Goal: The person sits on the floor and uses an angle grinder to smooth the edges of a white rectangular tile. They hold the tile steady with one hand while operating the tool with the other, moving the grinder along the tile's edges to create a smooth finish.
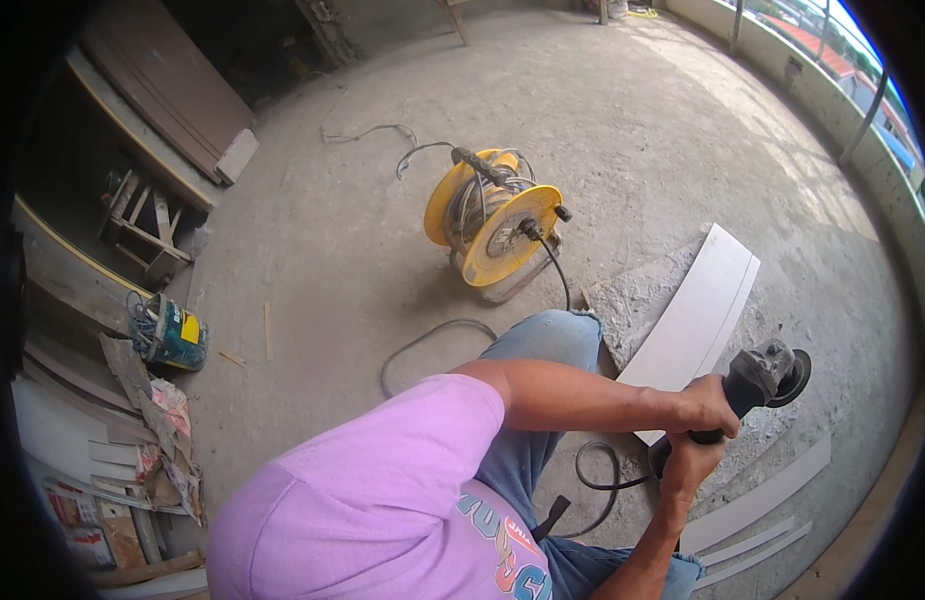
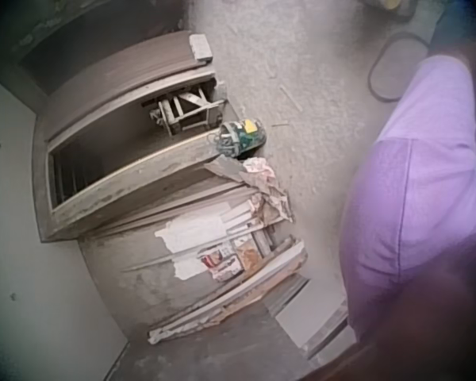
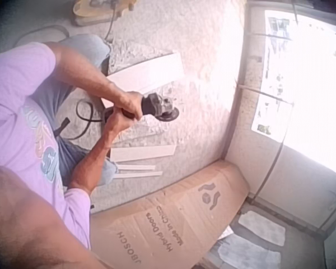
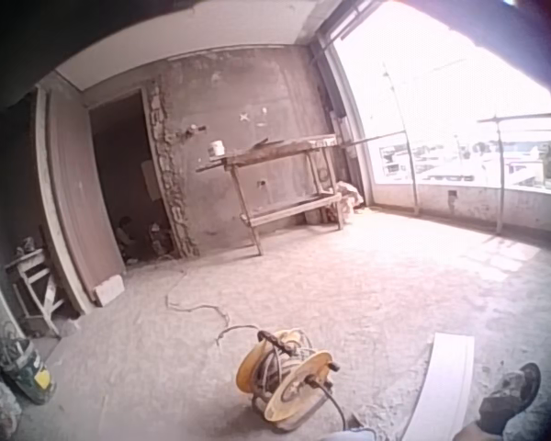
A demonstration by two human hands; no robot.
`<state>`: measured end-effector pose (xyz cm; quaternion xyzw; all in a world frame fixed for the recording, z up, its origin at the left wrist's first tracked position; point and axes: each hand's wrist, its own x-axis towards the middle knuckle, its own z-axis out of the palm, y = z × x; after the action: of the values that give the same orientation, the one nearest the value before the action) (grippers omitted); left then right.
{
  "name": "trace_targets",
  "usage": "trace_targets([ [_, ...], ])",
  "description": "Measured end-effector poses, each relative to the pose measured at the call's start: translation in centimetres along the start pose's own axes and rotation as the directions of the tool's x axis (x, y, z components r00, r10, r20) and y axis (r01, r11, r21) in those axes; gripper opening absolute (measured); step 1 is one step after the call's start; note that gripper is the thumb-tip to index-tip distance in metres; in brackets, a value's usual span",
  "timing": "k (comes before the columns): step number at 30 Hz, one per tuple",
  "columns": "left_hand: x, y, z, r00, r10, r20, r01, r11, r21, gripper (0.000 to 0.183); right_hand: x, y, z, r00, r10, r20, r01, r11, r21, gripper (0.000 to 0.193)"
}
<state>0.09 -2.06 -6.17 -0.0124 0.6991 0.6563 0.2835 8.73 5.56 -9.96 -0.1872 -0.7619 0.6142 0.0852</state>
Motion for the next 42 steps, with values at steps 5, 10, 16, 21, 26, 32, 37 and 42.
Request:
trace_targets([
  [5, 0.0, -0.2, 0.1, 1.0, 0.016, -0.005, -0.016, 1.0, -0.01, 0.047, -0.3, -0.3, 0.0, 0.999, -0.033, -0.01, 0.033, 0.999, 0.017, 0.053],
  [10, 0.0, 0.0, -0.1, 0.999, -0.018, 0.031, 0.019, 1.0, -0.014, 0.059, -0.2, -0.3, 0.1, 0.999, -0.042, -0.008, 0.042, 0.999, 0.01, 0.053],
  [16, 0.0, 0.0, -0.6, 0.999, -0.01, 0.037, 0.009, 0.999, 0.039, 0.055, -0.3, -0.6, 0.2, 1.0, -0.015, 0.006, 0.015, 0.999, 0.036, 0.049],
  [21, 0.4, -0.4, -0.6, 0.994, 0.04, 0.103, -0.04, 0.999, 0.0, 0.041, -0.5, -1.2, 0.7, 0.996, -0.076, -0.056, 0.08, 0.993, 0.083, 0.044],
  [26, 0.3, 0.0, -0.6, 0.991, 0.029, 0.132, -0.029, 1.0, 0.002, 0.038, -1.0, -2.5, 0.4, 0.998, -0.004, -0.066, 0.005, 1.0, 0.009, 0.051],
  [32, 0.1, 0.3, -0.6, 0.988, 0.029, 0.152, -0.028, 1.0, -0.009, 0.033, -1.1, -3.3, 0.1, 0.996, 0.011, -0.086, -0.018, 0.997, -0.077, 0.052],
  [37, 0.0, 0.2, -0.6, 0.986, 0.025, 0.162, -0.018, 0.999, -0.04, 0.033, -1.3, -3.7, -0.1, 0.997, 0.032, -0.067, -0.036, 0.997, -0.064, 0.052],
  [42, 0.0, 0.1, -0.7, 0.984, 0.036, 0.176, -0.025, 0.998, -0.066, 0.034, -1.3, -3.6, -0.1, 0.998, 0.05, -0.042, -0.052, 0.997, -0.06, 0.055],
])
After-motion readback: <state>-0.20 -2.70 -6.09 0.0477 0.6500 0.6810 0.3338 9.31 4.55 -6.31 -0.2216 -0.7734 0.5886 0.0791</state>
